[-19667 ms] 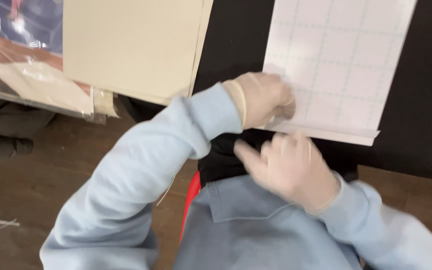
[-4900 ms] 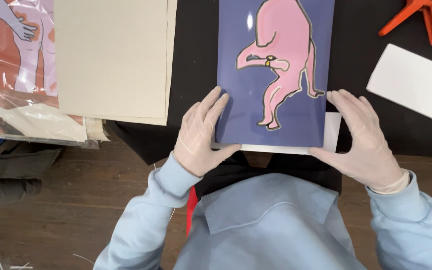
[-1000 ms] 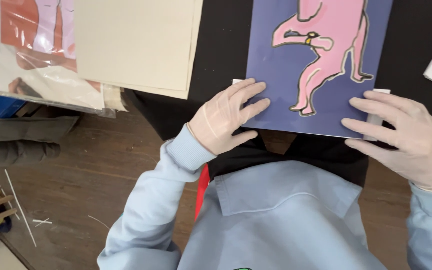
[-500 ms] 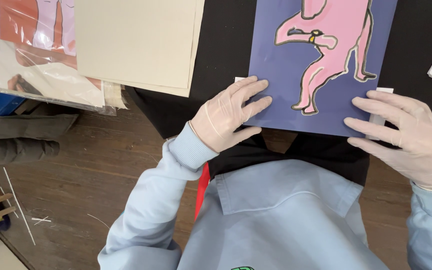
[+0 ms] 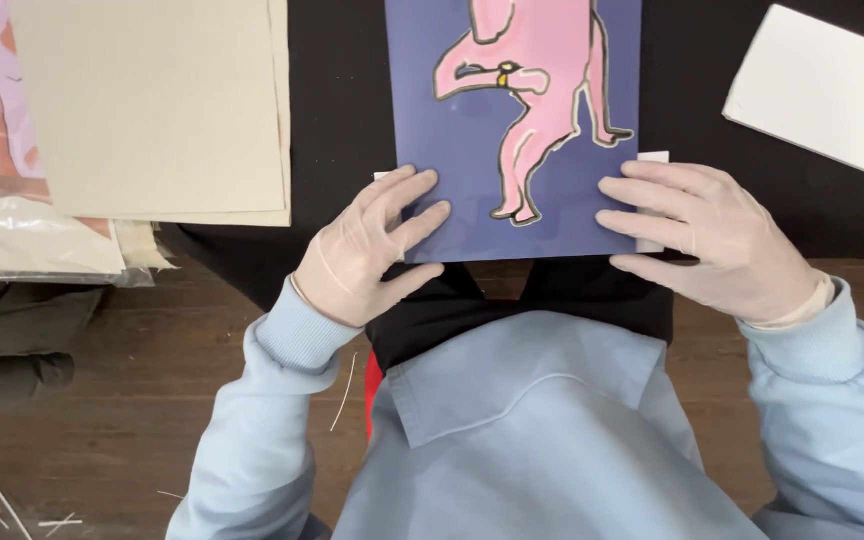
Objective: Cleaning a backing board, aligning an art print, and securing it for framing.
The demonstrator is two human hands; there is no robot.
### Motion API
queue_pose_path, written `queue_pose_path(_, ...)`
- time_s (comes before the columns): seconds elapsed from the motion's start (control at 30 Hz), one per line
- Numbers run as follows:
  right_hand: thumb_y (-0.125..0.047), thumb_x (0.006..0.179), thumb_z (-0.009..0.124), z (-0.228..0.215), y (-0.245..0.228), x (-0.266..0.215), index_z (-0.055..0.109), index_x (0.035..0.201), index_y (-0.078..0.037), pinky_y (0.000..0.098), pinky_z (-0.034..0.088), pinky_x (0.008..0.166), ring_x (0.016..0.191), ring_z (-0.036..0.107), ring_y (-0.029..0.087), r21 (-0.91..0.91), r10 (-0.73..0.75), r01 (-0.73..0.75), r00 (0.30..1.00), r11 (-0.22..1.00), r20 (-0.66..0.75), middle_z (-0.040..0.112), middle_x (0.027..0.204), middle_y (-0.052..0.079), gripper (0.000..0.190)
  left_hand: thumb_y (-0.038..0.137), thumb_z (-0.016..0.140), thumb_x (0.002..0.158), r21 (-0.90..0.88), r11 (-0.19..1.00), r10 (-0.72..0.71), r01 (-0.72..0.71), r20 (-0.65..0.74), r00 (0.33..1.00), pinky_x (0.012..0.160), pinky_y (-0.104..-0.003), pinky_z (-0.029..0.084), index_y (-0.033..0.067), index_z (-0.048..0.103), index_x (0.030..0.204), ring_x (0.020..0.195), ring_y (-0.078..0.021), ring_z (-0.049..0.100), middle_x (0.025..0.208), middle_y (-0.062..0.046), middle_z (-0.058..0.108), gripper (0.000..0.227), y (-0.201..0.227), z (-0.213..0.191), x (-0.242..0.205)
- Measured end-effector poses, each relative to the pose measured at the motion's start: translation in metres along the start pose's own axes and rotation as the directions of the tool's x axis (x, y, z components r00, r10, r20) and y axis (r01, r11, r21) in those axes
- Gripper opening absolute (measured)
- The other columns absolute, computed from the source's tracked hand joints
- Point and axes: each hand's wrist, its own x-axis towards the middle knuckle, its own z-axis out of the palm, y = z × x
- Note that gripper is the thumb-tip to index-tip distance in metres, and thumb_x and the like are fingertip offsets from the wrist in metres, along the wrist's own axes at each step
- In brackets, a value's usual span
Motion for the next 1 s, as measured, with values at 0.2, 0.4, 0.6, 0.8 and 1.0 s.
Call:
queue_pose_path(0.2,-0.014,0.076,0.086,0.003,0.002,-0.003,0.072,0.122,-0.011,0.0432,0.048,0.111,0.134,0.057,0.028,0.028,-0.034,0.035,0.999,0.999,-0.035,0.067,0.135,0.006,0.049,0.023,0.086,0.081,0.036,0.999,-0.034,0.033,0.026,0.999,0.107,-0.042,0.052,0.0115,0.063,0.138,0.139,-0.0375,0.052,0.149,-0.015,0.053,0.062,0.000,0.001,-0.001)
queue_pose_path(0.4,-0.015,0.075,0.086,0.000,0.000,0.000,0.073,0.119,-0.010,0.0437,0.048,0.112,0.133,0.058,0.029,0.038,-0.045,0.045,0.999,0.998,-0.001,0.067,0.133,0.007,0.047,0.021,0.086,0.080,0.042,0.998,-0.038,0.037,0.021,0.999,0.111,-0.043,0.050,0.0109,0.062,0.138,0.139,-0.0370,0.052,0.150,-0.015,0.053,0.064,0.001,-0.001,-0.002)
queue_pose_path(0.6,-0.011,0.072,0.084,0.000,-0.003,0.005,0.074,0.114,-0.006,0.0443,0.050,0.110,0.131,0.059,0.031,0.027,-0.048,0.048,0.999,0.999,-0.004,0.068,0.131,0.009,0.043,0.017,0.085,0.079,0.015,0.999,-0.037,0.037,-0.005,0.999,0.116,-0.043,0.049,0.0113,0.061,0.139,0.142,-0.0353,0.051,0.151,-0.013,0.051,0.065,0.000,-0.002,-0.006)
queue_pose_path(0.8,-0.009,0.073,0.086,0.008,0.002,-0.002,0.075,0.114,-0.008,0.0447,0.052,0.111,0.131,0.062,0.031,-0.031,0.053,-0.054,0.998,0.998,-0.026,0.069,0.132,0.009,0.043,0.017,0.083,0.083,-0.048,0.999,-0.018,0.016,-0.040,0.999,0.114,-0.041,0.050,0.0113,0.061,0.139,0.144,-0.0350,0.050,0.153,-0.013,0.049,0.060,-0.002,0.003,-0.009)
queue_pose_path(1.0,-0.009,0.072,0.086,0.001,-0.002,0.001,0.075,0.114,-0.007,0.0449,0.052,0.110,0.129,0.062,0.032,-0.044,-0.005,0.004,1.000,0.999,-0.026,0.069,0.130,0.009,0.043,0.017,0.082,0.084,-0.049,0.999,-0.009,0.008,-0.021,1.000,0.117,-0.043,0.049,0.0103,0.060,0.140,0.144,-0.0351,0.049,0.154,-0.013,0.049,0.061,-0.003,0.004,-0.007)
